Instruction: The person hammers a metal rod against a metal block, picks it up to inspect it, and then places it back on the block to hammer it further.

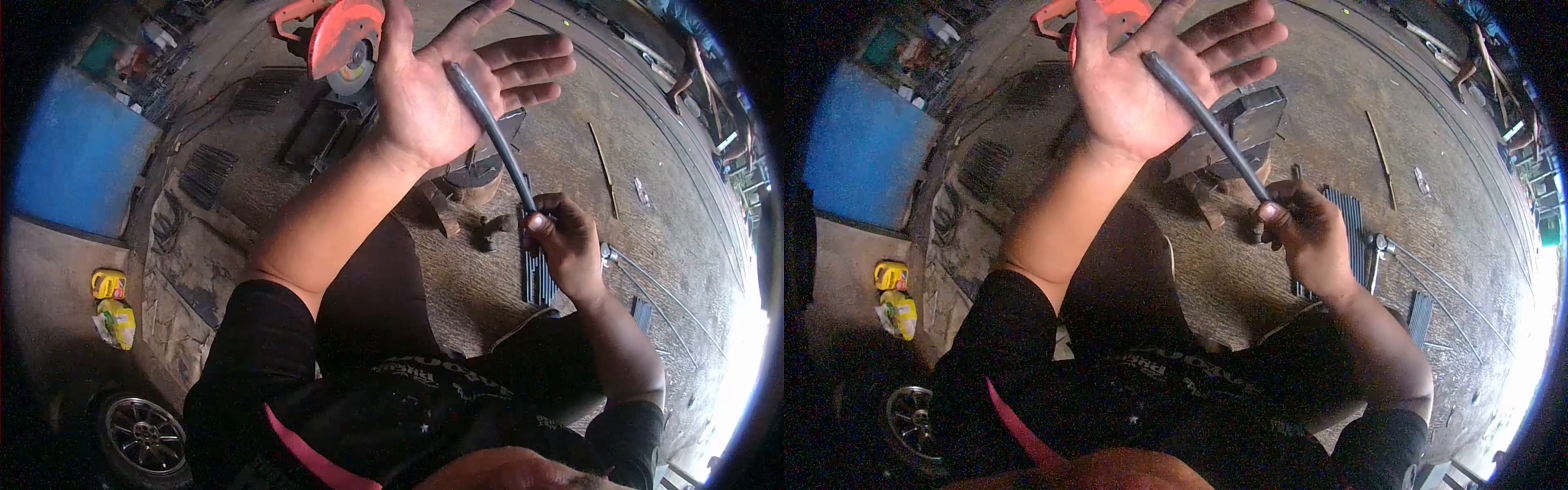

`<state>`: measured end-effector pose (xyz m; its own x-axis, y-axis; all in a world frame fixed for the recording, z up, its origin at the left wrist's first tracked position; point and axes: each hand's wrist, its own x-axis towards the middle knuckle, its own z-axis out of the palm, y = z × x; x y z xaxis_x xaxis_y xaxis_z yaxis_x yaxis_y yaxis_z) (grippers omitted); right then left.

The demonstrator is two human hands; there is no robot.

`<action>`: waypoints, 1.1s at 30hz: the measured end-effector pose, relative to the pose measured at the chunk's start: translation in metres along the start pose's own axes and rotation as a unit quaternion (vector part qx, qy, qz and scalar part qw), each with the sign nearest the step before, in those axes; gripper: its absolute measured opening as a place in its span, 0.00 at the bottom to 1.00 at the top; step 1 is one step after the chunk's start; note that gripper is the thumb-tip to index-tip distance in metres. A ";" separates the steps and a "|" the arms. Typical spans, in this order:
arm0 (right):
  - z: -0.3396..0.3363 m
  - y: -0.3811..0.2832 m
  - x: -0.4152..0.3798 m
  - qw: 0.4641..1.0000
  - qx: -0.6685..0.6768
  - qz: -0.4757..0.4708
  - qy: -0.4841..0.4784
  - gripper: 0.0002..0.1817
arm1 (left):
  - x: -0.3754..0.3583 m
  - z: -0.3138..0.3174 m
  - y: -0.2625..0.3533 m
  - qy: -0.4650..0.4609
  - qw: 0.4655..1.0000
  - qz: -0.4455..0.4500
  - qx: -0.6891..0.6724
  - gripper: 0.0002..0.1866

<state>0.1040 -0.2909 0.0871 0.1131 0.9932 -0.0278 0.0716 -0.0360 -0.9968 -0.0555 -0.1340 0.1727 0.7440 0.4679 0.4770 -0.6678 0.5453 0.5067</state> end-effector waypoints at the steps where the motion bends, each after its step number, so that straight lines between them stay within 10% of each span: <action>1: -0.001 0.004 0.000 1.000 0.011 0.000 -0.005 0.13 | 0.000 0.000 0.000 0.000 1.000 0.001 0.001 0.45; 9: 0.000 0.000 0.004 0.999 -0.017 0.042 -0.016 0.14 | 0.005 -0.014 0.000 -0.091 0.996 -0.017 -0.017 0.46; 15: -0.001 0.007 0.011 0.979 -0.114 -0.170 0.006 0.19 | 0.003 -0.007 -0.004 0.032 0.997 0.028 0.060 0.48; 19: -0.001 -0.010 0.003 1.000 -0.016 -0.009 -0.011 0.12 | 0.003 -0.004 -0.005 0.026 0.997 0.019 0.063 0.48; 33: 0.002 -0.003 0.004 0.997 0.033 -0.057 -0.041 0.16 | 0.003 -0.006 -0.005 0.029 0.999 0.012 0.023 0.48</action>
<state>0.1025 -0.2866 0.0894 0.0263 0.9963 0.0823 0.0143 0.0820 -0.9965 -0.0497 -0.1311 0.1674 0.7264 0.5205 0.4488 -0.6855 0.5015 0.5278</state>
